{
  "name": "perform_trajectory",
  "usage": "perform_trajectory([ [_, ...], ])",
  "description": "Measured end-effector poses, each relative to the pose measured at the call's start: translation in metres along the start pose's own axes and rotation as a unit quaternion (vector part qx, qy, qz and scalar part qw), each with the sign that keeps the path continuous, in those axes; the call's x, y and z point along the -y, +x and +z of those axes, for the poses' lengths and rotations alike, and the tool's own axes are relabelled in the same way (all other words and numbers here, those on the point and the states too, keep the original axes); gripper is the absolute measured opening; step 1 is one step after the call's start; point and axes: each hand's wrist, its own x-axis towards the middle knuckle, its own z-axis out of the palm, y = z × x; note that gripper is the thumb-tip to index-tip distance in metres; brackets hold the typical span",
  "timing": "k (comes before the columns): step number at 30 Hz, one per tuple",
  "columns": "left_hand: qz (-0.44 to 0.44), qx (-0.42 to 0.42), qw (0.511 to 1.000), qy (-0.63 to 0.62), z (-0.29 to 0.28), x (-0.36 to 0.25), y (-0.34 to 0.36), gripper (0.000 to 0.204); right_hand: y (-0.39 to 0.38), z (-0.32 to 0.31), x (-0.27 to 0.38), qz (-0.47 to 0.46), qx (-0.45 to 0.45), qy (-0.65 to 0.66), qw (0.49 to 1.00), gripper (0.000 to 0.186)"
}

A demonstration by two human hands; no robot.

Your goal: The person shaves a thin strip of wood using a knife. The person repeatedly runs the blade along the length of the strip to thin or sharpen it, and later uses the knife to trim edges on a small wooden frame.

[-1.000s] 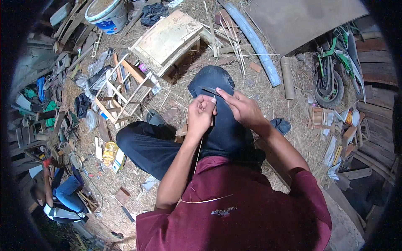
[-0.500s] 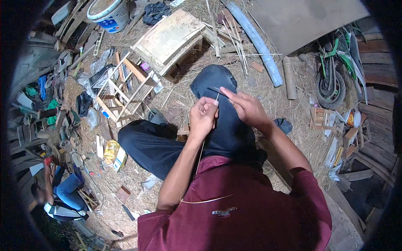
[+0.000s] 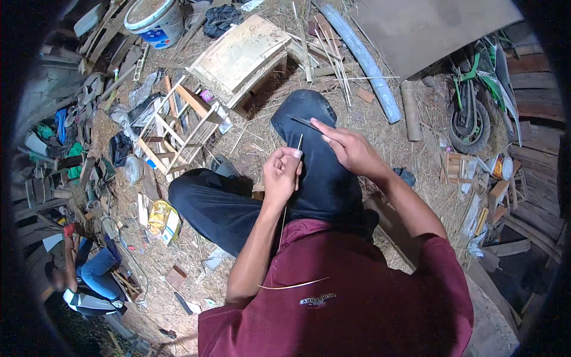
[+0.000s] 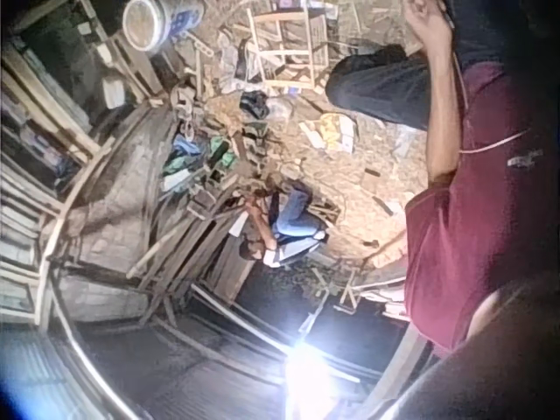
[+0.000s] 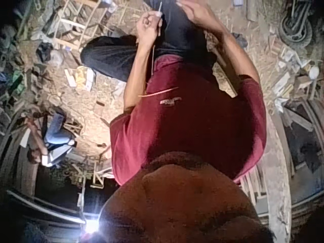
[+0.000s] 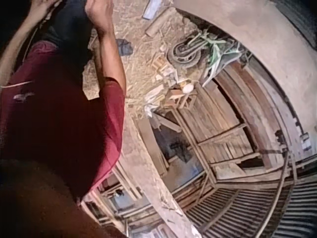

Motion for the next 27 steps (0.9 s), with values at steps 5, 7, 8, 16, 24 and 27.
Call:
perform_trajectory([
  [5,-0.040,0.005,0.999,-0.033,0.010,-0.007,0.017,0.014,-0.004,0.009,0.002,-0.009,0.017,0.047,0.999,0.051],
  [7,-0.043,0.012,0.998,-0.039,0.009,-0.008,0.021,0.014,-0.004,0.004,0.008,-0.004,0.021,0.018,1.000,0.051],
  [8,-0.044,0.019,0.998,-0.045,0.009,-0.006,0.022,0.013,-0.005,0.002,0.011,0.000,0.024,-0.011,1.000,0.051],
  [16,-0.040,0.017,0.998,-0.048,-0.005,0.001,0.001,0.016,0.004,-0.010,0.017,0.056,0.053,-0.032,0.996,0.048],
  [24,-0.073,0.044,0.984,-0.153,-0.004,-0.022,-0.001,0.019,0.007,0.015,-0.006,0.021,-0.084,0.215,0.973,0.033],
  [27,-0.050,0.039,0.987,-0.149,-0.006,-0.028,-0.004,0.022,0.015,0.008,0.015,0.125,-0.088,0.312,0.938,0.023],
])
